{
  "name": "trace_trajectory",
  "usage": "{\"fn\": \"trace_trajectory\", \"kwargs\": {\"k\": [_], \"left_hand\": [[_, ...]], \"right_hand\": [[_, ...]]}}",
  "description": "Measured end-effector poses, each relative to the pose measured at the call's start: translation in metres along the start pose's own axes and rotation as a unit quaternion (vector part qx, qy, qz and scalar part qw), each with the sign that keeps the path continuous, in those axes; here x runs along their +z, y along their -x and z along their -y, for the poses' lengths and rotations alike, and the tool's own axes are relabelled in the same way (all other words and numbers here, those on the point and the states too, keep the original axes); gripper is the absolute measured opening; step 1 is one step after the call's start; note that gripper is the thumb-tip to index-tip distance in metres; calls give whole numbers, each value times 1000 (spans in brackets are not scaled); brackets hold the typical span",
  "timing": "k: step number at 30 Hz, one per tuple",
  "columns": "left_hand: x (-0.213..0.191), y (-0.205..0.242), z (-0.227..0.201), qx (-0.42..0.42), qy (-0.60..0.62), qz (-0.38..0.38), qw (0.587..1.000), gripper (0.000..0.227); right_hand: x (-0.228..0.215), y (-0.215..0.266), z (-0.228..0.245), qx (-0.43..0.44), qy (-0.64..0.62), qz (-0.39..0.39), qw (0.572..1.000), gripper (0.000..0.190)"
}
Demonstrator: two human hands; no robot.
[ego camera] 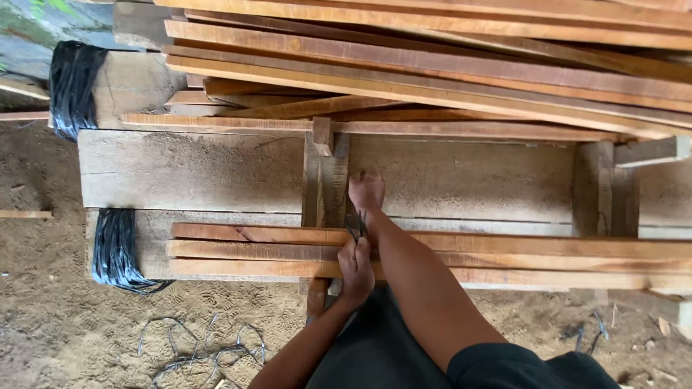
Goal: Bundling long thin wood strips together using rubber ties in a workshop environment.
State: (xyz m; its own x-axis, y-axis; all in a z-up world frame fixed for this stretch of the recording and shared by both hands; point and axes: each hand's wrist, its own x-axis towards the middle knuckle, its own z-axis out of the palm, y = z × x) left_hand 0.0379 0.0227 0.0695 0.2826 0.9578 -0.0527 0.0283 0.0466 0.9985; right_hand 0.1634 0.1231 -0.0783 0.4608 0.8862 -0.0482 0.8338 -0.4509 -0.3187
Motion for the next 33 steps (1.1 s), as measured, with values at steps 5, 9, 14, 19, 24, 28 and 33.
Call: {"fn": "trace_trajectory", "kwargs": {"k": [5,9,14,19,24,28,33], "left_hand": [[3,-10,-13,-3,2,3,1000,51],[-4,6,3,-32,-16,15,999,52],[-7,-16,-15,-37,-109,83,990,48],[-8,-61,68,125,-421,201,875,31],[-23,-77,14,-139,-79,222,962,42],[-18,-96,41,-147,-69,200,966,43],[-10,-115,81,-256,-37,112,959,25]], "right_hand": [[12,-12,1,261,-287,-62,920,42],[5,-6,-13,368,-311,-98,871,40],[-37,-12,-19,352,-306,-135,874,38],[-101,17,-15,266,-370,-107,884,42],[-148,88,-20,186,-481,11,857,40],[-140,138,-19,256,-488,24,834,27],[-152,170,0,146,-393,47,907,44]]}}
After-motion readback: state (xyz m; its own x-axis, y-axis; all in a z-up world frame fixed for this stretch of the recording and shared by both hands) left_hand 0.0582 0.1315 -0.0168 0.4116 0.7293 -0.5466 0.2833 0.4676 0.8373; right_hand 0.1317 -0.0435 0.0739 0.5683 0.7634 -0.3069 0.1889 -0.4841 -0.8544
